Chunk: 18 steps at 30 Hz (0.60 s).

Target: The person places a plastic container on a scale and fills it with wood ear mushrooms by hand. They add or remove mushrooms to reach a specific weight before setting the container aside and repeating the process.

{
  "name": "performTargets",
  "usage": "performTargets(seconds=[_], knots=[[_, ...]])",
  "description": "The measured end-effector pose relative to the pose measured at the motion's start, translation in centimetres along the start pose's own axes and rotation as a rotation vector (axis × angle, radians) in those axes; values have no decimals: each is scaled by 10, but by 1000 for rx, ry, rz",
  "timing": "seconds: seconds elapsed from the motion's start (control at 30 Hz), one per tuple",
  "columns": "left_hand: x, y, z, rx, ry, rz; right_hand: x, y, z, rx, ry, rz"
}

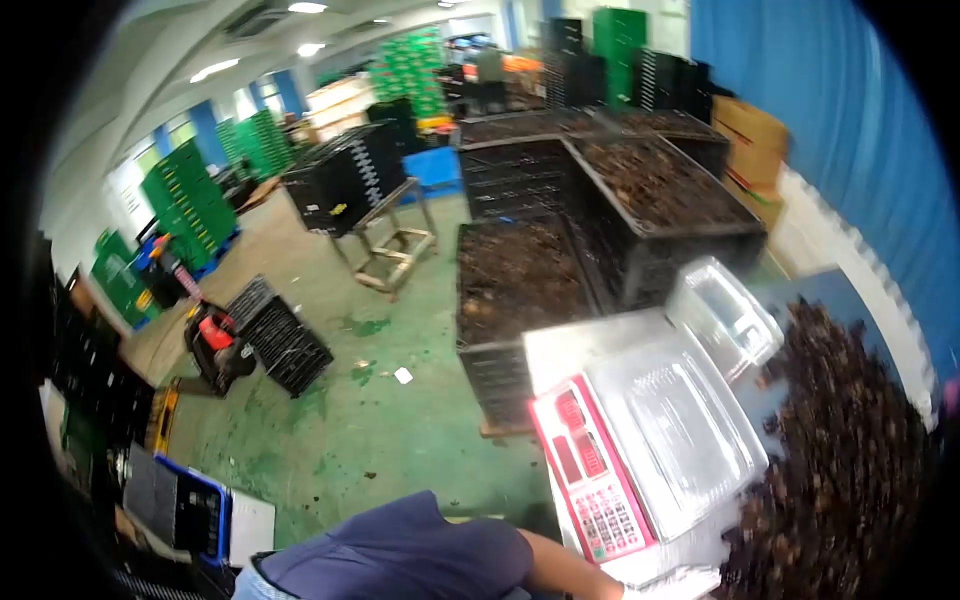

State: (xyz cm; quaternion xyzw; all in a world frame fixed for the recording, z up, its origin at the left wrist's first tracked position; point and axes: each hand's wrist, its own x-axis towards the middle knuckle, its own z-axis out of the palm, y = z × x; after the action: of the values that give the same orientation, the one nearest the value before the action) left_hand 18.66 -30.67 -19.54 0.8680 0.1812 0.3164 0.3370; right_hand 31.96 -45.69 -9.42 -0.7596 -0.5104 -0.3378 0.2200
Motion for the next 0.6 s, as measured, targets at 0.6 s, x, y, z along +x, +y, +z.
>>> performTargets(seconds=[0.6], knots=[[-9,30,-103,82,-579,57,-76,-58,-51,677,-213,1019]])
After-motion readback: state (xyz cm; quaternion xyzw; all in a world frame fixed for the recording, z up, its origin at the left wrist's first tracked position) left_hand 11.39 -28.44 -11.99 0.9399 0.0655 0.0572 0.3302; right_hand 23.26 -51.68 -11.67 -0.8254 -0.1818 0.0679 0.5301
